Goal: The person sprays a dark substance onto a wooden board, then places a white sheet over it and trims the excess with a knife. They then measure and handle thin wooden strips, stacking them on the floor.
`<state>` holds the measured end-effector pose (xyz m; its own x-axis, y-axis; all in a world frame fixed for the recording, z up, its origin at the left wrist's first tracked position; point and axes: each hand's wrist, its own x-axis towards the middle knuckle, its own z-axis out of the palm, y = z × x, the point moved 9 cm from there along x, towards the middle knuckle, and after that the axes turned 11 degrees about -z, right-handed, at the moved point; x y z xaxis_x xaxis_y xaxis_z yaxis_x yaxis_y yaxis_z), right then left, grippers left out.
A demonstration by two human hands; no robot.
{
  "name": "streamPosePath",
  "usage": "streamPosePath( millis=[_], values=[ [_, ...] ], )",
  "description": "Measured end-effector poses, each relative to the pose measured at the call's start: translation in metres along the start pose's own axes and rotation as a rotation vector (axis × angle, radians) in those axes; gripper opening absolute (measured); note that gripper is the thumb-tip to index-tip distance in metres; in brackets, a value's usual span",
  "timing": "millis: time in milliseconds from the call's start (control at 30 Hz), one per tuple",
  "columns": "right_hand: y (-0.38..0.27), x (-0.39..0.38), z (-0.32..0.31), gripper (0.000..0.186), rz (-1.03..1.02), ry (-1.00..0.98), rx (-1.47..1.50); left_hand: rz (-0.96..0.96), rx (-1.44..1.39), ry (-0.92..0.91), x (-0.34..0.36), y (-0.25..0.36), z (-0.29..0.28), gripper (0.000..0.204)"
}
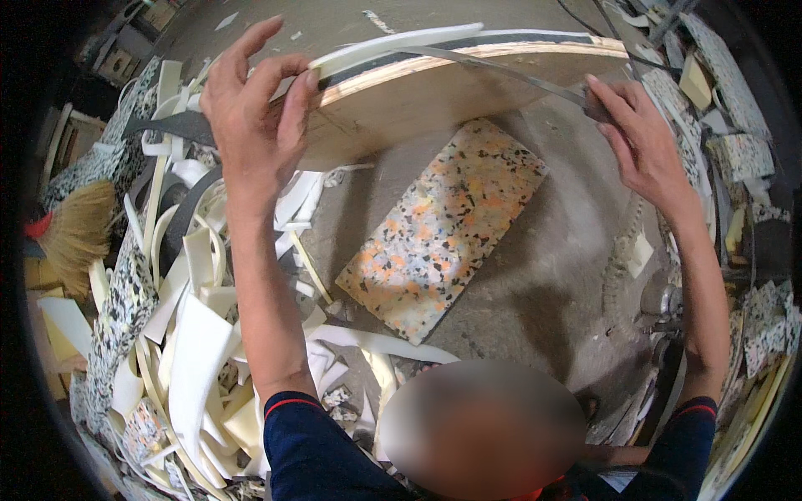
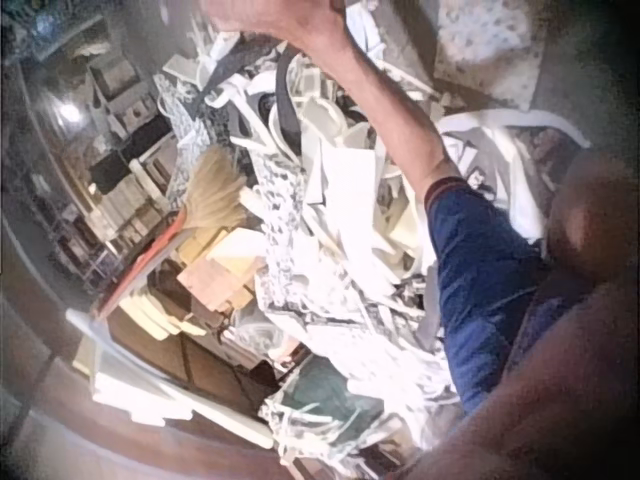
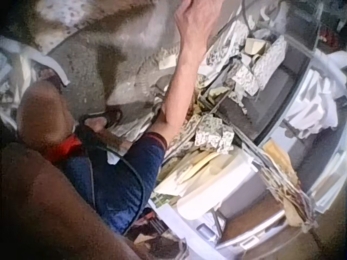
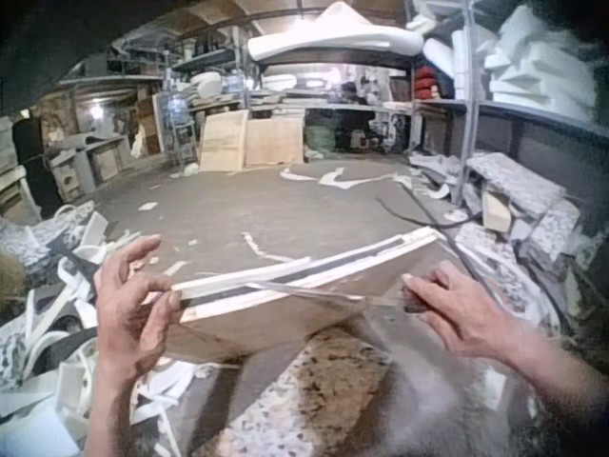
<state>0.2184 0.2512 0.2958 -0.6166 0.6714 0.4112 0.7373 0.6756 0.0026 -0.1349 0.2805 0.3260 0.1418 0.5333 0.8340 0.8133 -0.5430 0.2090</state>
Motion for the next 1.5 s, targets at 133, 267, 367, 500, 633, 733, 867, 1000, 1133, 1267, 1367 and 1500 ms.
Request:
streamPosePath(
  millis=[133,267,367,500,633,733,867,1000,1133,1267,1367,1500],
  values=[
    [-0.008,0.017,0.006,0.054,-0.061,0.07,-0.005,-0.022,-0.003,-0.018,-0.001,-0.001,0.003,0.011],
    [0.007,-0.006,0.0,0.053,-0.019,0.052,-0.02,-0.013,0.014,-0.027,-0.002,-0.002,0.003,0.01],
    [0.026,-0.052,-0.015,0.053,0.083,0.049,-0.098,-0.023,-0.004,-0.023,-0.005,-0.002,0.002,0.01],
    [0.033,-0.13,-0.031,0.052,0.305,0.102,-0.16,-0.086,-0.114,0.013,-0.005,-0.008,-0.003,0.01],
    [0.009,-0.226,0.001,0.047,0.605,0.222,-0.042,-0.449,-0.396,0.131,-0.011,-0.039,-0.006,0.013],
    [-0.047,-0.283,0.075,0.033,0.985,0.087,0.224,-0.495,-0.36,0.203,-0.02,-0.043,-0.011,0.015],
    [-0.099,-0.368,0.144,0.042,1.229,-0.148,0.316,-0.593,-0.404,0.201,-0.028,-0.053,-0.012,0.019],
    [-0.092,-0.42,0.159,0.046,1.041,-0.131,0.143,-0.652,-0.409,0.215,-0.042,-0.048,-0.008,0.022],
    [-0.033,-0.305,0.127,0.052,1.002,0.039,0.278,-0.625,-0.315,0.233,-0.062,-0.03,-0.028,0.023],
    [0.021,-0.229,0.111,0.073,1.325,0.644,1.086,-0.611,-0.306,0.229,-0.109,-0.005,-0.027,0.021],
    [0.021,-0.179,0.105,0.072,1.179,0.804,1.29,-0.54,-0.233,0.173,-0.155,0.031,-0.038,0.016],
    [0.004,-0.211,0.13,0.067,1.193,0.736,1.462,-0.747,-0.35,0.09,-0.253,0.056,-0.032,0.014]
  ],
)
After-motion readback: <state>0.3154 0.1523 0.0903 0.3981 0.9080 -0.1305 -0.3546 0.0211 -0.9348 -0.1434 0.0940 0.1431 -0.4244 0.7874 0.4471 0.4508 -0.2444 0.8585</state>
